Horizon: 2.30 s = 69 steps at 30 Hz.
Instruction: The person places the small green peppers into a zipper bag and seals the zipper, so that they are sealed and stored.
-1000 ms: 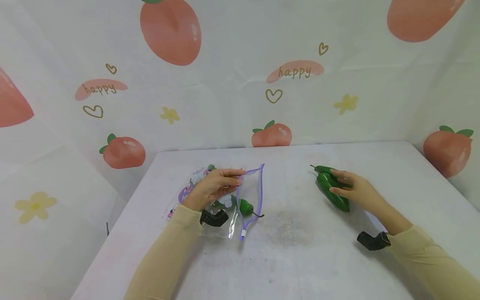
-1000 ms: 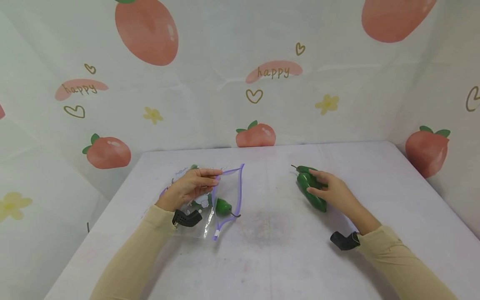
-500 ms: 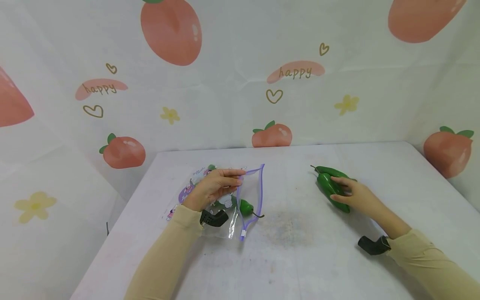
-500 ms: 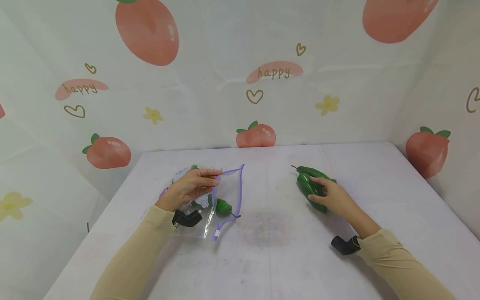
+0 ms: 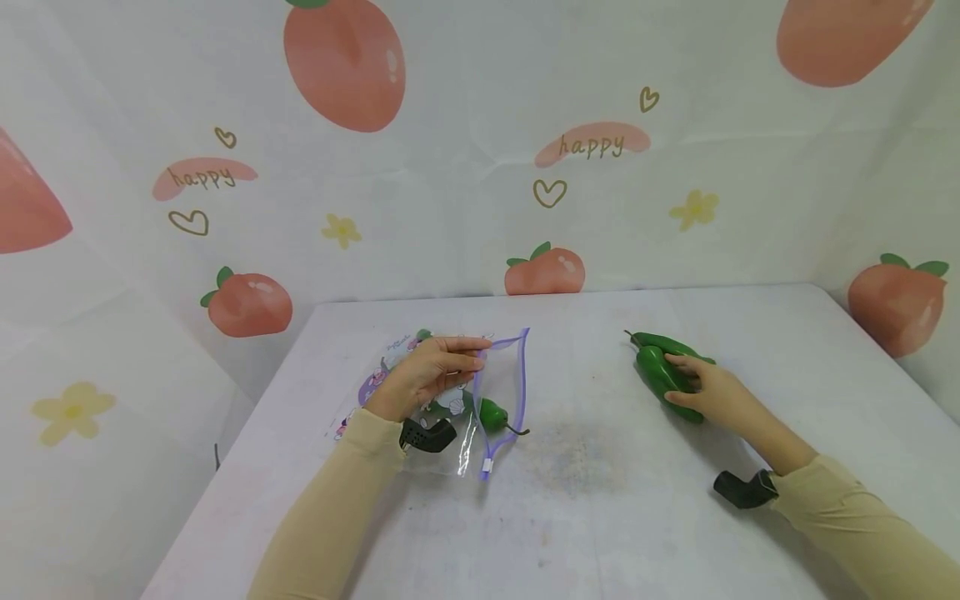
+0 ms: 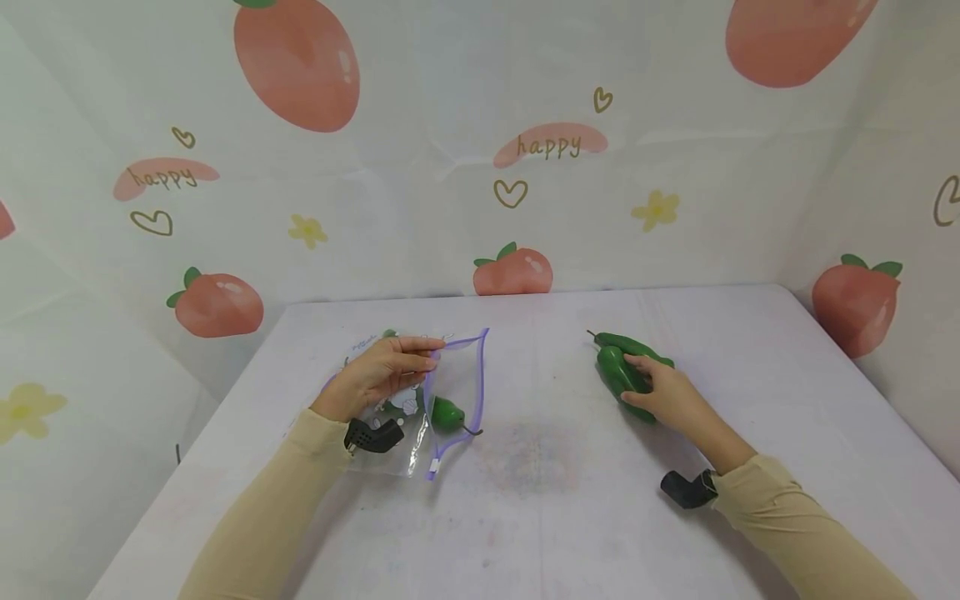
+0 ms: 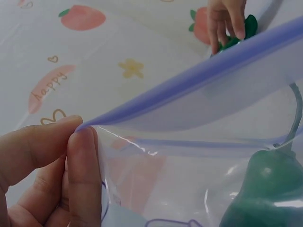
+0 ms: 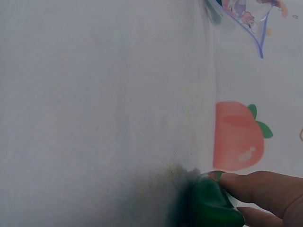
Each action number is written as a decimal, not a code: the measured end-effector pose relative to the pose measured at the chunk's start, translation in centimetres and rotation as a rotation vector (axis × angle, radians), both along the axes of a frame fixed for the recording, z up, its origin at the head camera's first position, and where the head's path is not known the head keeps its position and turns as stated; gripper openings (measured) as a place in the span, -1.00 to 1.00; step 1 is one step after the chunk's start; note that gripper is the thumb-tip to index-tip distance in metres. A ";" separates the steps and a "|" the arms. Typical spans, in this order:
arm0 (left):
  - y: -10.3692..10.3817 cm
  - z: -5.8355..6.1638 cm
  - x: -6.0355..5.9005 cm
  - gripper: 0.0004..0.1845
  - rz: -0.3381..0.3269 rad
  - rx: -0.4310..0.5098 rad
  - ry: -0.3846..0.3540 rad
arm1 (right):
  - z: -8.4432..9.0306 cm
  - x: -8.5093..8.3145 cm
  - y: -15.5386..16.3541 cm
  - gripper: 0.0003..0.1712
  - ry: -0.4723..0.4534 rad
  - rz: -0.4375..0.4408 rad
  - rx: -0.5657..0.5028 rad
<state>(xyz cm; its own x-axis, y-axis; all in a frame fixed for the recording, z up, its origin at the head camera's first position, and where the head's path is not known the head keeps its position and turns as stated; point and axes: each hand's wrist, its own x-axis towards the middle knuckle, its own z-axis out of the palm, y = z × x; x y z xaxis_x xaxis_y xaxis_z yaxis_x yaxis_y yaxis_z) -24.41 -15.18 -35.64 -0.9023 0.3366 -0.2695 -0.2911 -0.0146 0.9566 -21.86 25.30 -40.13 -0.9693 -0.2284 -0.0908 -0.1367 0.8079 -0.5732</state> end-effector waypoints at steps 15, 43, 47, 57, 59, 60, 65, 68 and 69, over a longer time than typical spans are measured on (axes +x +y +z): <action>-0.1 0.2 0.3 -0.54 -0.003 -0.007 0.012 | 0.2 0.0 -0.1 -0.20 -0.031 -0.049 0.010; 0.0 0.1 0.2 -0.55 -0.008 -0.014 0.009 | 2.7 0.9 -0.2 -0.23 0.031 -0.025 -0.069; 0.0 0.2 0.3 -0.55 -0.006 -0.024 0.010 | 3.2 1.4 -0.8 -0.24 0.032 -0.019 -0.099; 0.0 0.2 0.3 -0.55 -0.002 -0.018 0.008 | 3.8 2.3 -2.2 -0.28 0.088 0.007 -0.094; 0.0 0.1 0.2 -0.55 0.000 -0.013 0.007 | 4.0 2.5 -2.6 -0.29 0.092 0.007 -0.089; 0.0 0.1 0.2 -0.55 -0.001 -0.011 0.007 | 4.0 2.6 -2.7 -0.29 0.093 0.006 -0.089; -0.1 0.0 0.2 -0.56 -0.001 -0.008 0.008 | 4.2 3.0 -3.3 -0.30 0.102 0.009 -0.092; -0.1 0.0 0.3 -0.56 -0.003 -0.016 0.010 | 4.2 3.2 -3.6 -0.30 0.125 0.023 -0.093; -0.1 0.0 0.3 -0.56 -0.003 -0.019 0.010 | 4.2 3.3 -3.7 -0.30 0.135 0.028 -0.092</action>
<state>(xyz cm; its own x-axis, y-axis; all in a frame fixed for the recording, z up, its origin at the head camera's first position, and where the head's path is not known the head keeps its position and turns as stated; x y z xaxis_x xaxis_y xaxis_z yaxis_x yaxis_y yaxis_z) -24.12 -15.30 -35.63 -0.9039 0.3343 -0.2669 -0.2816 0.0047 0.9595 -18.54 21.58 -35.90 -0.9645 -0.2567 0.0622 -0.2389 0.7477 -0.6195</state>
